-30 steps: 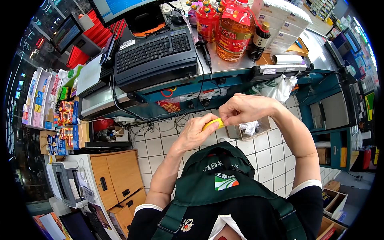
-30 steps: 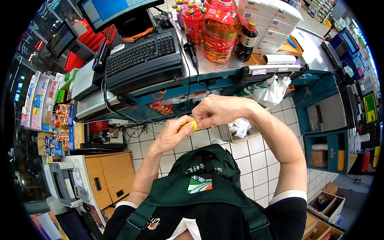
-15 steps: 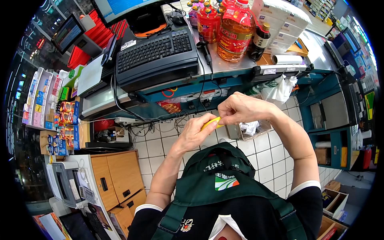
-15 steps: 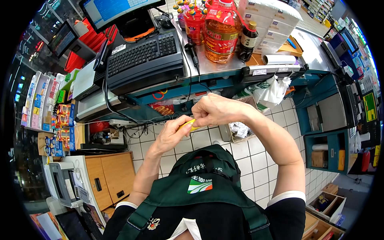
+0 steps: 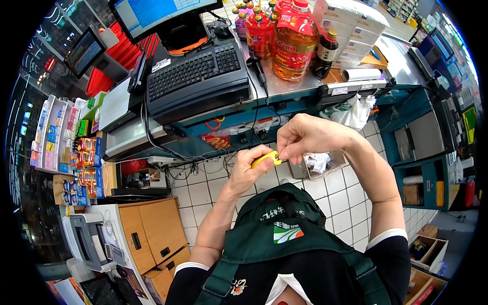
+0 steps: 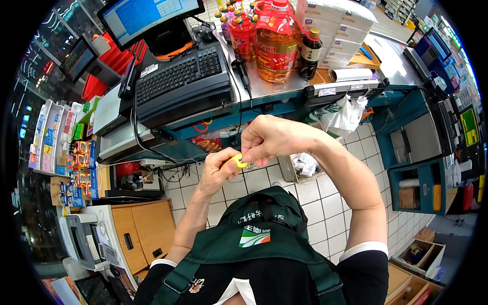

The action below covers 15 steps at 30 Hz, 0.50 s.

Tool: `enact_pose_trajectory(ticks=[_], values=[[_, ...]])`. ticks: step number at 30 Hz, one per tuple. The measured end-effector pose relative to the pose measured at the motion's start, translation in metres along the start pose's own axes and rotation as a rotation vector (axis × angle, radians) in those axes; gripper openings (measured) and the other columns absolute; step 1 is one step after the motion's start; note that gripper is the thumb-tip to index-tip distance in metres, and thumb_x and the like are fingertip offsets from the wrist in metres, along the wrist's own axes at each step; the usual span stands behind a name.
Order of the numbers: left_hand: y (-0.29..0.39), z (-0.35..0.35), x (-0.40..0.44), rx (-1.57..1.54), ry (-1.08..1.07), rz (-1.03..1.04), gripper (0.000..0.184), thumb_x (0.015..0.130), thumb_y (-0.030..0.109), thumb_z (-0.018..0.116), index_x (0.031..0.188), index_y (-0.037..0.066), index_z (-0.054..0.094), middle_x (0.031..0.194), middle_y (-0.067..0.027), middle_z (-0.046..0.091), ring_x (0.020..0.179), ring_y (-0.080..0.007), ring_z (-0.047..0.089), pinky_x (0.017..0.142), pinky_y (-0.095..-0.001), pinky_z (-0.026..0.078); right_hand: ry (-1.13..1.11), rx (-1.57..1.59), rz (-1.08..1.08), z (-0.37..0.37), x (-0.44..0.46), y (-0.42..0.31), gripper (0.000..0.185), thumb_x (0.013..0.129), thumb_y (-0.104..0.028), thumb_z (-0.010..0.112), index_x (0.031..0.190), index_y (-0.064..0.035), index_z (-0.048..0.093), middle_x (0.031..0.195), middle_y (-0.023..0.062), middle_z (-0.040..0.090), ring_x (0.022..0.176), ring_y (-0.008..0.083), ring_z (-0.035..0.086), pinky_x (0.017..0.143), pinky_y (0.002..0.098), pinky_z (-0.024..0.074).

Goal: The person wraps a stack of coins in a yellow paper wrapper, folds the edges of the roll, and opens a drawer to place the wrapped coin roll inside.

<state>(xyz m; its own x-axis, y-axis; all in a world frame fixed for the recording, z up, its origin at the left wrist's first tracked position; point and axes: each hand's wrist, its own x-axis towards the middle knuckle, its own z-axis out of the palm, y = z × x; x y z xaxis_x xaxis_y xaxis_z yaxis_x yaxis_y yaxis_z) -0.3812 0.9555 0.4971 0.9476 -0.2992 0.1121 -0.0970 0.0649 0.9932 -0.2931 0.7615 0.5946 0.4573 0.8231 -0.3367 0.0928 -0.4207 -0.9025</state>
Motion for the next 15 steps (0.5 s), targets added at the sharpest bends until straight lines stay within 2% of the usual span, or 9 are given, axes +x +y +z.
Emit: enact_pose_trajectory(ticks=[1, 2, 4, 5, 9, 14, 15], values=[[0.0, -0.001, 0.001, 0.011, -0.003, 0.029, 0.032, 0.089, 0.031, 0.063, 0.088, -0.001, 0.062, 0.065, -0.0011, 0.056, 0.057, -0.0061, 0.048, 0.052, -0.0219, 0.037, -0.033, 0.016, 0.021, 0.0, 0.0, -0.001, 0.021, 0.083, -0.012, 0.068, 0.091, 0.0048, 0.059, 0.064, 0.0079, 0.064, 0.057, 0.0115, 0.061, 0.055, 0.025, 0.0464], [0.001, -0.001, 0.002, 0.013, -0.008, 0.031, 0.032, 0.089, 0.031, 0.063, 0.088, -0.001, 0.062, 0.065, -0.0011, 0.056, 0.057, -0.0061, 0.048, 0.052, -0.0219, 0.037, -0.028, 0.016, 0.02, -0.001, -0.002, -0.006, 0.021, 0.083, -0.012, 0.068, 0.091, 0.0048, 0.059, 0.064, 0.0079, 0.064, 0.057, 0.0115, 0.061, 0.055, 0.025, 0.0464], [0.004, -0.001, 0.003, 0.06, 0.0, 0.135, 0.033, 0.088, 0.033, 0.063, 0.089, 0.0, 0.062, 0.066, -0.0018, 0.057, 0.056, -0.0061, 0.048, 0.051, -0.0216, 0.037, -0.004, 0.059, 0.017, -0.001, -0.009, -0.022, 0.031, 0.083, -0.005, 0.067, 0.106, 0.0014, 0.046, 0.068, 0.007, 0.063, 0.062, 0.0091, 0.059, 0.057, 0.0236, 0.0475], [0.003, -0.001, 0.003, 0.061, -0.004, 0.135, 0.033, 0.088, 0.033, 0.063, 0.089, 0.0, 0.062, 0.066, -0.0018, 0.057, 0.056, -0.0061, 0.048, 0.051, -0.0216, 0.037, -0.043, 0.095, 0.02, -0.003, -0.006, -0.016, 0.04, 0.084, -0.006, 0.067, 0.111, -0.002, 0.037, 0.068, 0.007, 0.063, 0.062, 0.0093, 0.06, 0.057, 0.0235, 0.0472], [0.002, -0.002, 0.005, -0.06, -0.02, 0.129, 0.036, 0.089, 0.036, 0.062, 0.089, 0.0, 0.063, 0.066, -0.0017, 0.057, 0.056, -0.0058, 0.049, 0.051, -0.0214, 0.037, -0.063, 0.216, -0.035, -0.002, 0.001, 0.001, 0.038, 0.085, -0.013, 0.068, 0.109, 0.0011, 0.041, 0.069, 0.0073, 0.063, 0.061, 0.0111, 0.058, 0.057, 0.0243, 0.0453], [-0.006, -0.003, 0.006, -0.131, -0.075, 0.114, 0.039, 0.089, 0.041, 0.06, 0.089, 0.002, 0.062, 0.065, 0.0003, 0.055, 0.055, -0.0047, 0.048, 0.05, -0.0204, 0.036, -0.123, 0.519, -0.094, 0.008, 0.012, 0.026, 0.04, 0.082, -0.016, 0.072, 0.103, -0.0019, 0.042, 0.068, 0.0064, 0.062, 0.059, 0.0098, 0.058, 0.053, 0.0212, 0.0429], [-0.008, -0.001, 0.006, -0.182, -0.094, 0.145, 0.046, 0.089, 0.046, 0.058, 0.091, 0.001, 0.059, 0.064, -0.0006, 0.054, 0.054, -0.0047, 0.046, 0.047, -0.0194, 0.035, -0.115, 0.54, -0.094, 0.012, 0.017, 0.036, 0.044, 0.079, -0.022, 0.075, 0.102, -0.0025, 0.043, 0.068, 0.0061, 0.061, 0.057, 0.0084, 0.055, 0.052, 0.0207, 0.0405]])
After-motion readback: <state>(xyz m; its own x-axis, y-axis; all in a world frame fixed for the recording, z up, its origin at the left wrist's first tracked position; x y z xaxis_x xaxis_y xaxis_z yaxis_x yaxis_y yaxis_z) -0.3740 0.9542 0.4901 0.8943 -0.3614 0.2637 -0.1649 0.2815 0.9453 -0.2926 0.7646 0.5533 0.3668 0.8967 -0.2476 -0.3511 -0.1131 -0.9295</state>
